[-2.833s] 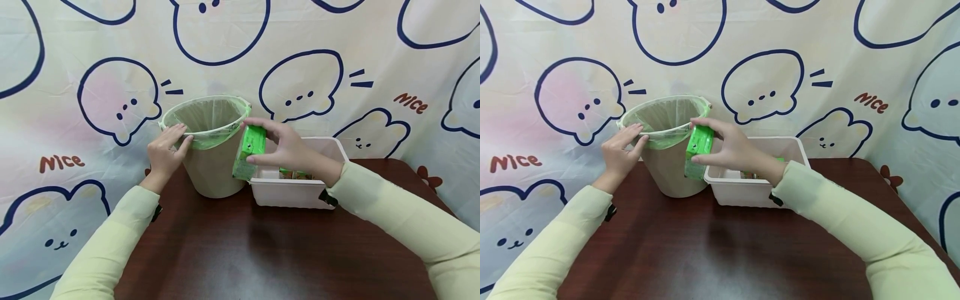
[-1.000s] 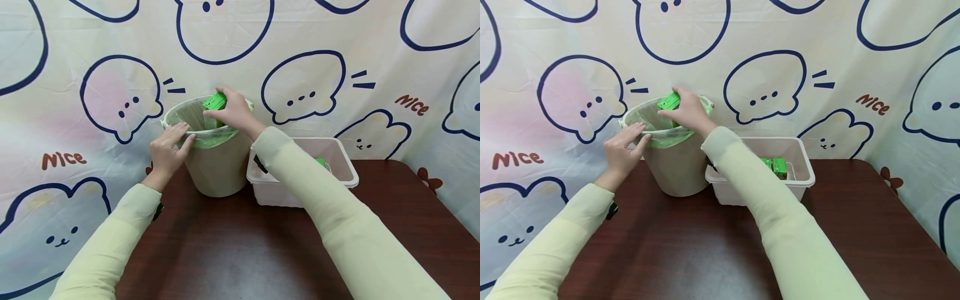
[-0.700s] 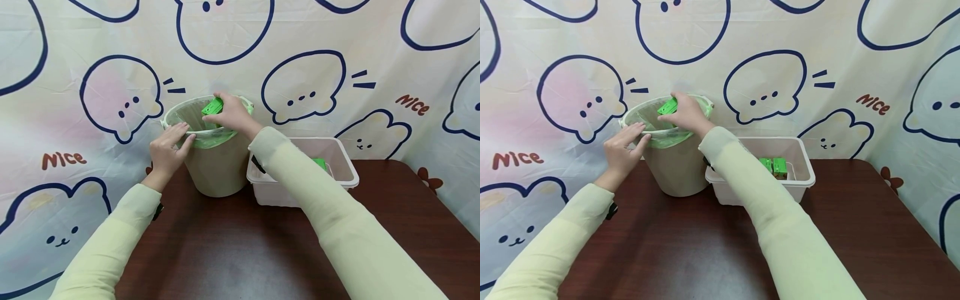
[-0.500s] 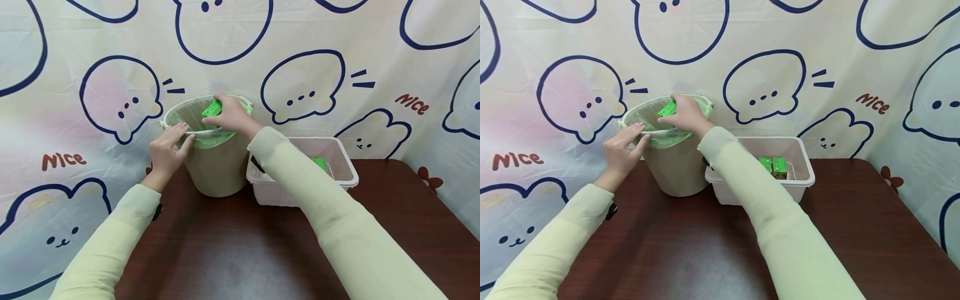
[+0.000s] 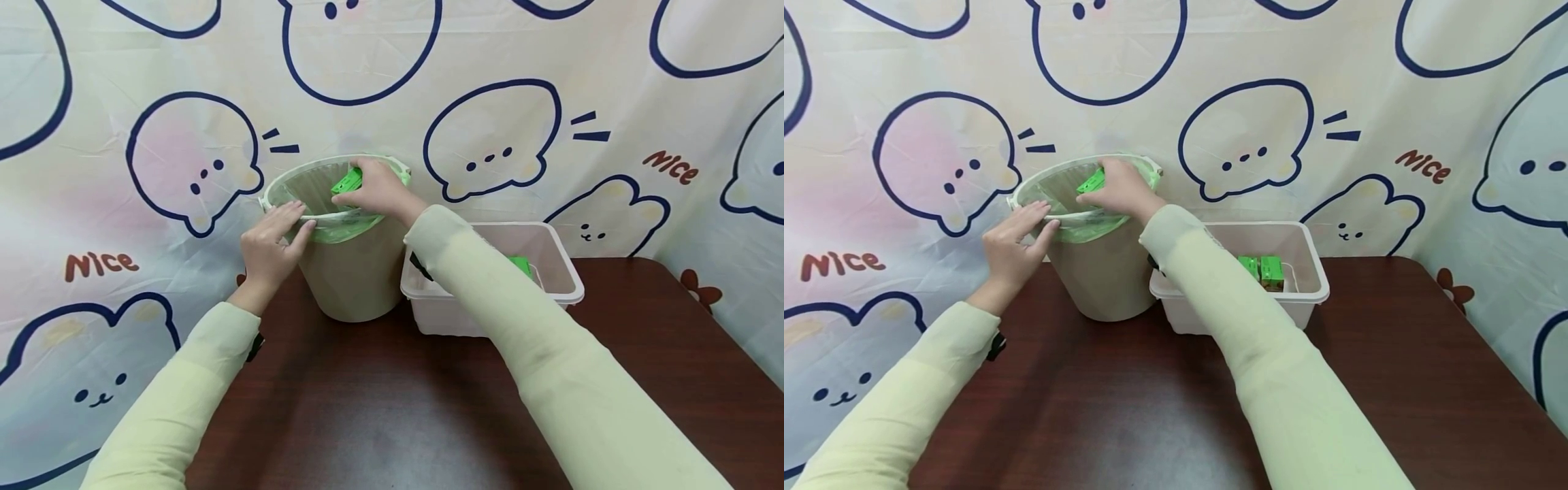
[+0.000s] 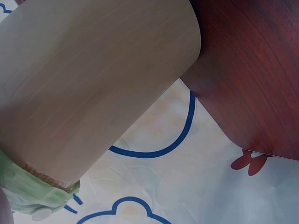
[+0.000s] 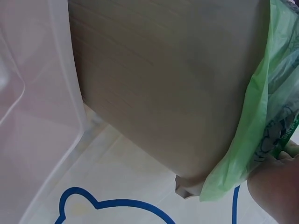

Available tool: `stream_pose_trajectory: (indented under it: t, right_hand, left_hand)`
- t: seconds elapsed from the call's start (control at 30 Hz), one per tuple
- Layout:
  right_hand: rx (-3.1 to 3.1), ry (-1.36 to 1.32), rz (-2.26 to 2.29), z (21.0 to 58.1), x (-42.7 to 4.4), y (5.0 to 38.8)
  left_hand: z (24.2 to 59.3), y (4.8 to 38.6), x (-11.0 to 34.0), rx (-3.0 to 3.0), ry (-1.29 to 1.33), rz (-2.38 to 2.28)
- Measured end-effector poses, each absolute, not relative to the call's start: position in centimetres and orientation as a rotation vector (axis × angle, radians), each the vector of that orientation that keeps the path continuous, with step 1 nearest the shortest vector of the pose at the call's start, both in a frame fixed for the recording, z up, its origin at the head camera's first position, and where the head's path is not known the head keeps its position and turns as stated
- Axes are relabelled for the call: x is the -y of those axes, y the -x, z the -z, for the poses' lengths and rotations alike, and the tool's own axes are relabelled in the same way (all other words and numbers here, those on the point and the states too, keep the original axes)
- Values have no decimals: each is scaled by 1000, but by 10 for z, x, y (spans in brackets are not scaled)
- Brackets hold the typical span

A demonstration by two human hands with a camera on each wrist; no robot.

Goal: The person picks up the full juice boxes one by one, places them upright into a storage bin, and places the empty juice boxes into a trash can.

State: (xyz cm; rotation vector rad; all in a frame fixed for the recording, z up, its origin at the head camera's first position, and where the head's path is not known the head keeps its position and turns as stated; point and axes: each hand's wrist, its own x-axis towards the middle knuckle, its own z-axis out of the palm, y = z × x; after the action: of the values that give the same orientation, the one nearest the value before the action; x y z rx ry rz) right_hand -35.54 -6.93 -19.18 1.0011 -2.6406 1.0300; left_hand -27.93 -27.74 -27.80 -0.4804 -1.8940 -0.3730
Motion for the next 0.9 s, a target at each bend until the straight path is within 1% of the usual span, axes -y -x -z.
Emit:
stream_pose_trajectory:
  t: [0.53,0.9]
  right_hand:
    - [2633,-1043,-1090,190,60,355]
    - [2577,-1071,-1125,188,35,349]
  left_hand:
    - [279,281,277,1883,482,393]
    - [277,281,281,1913,502,371]
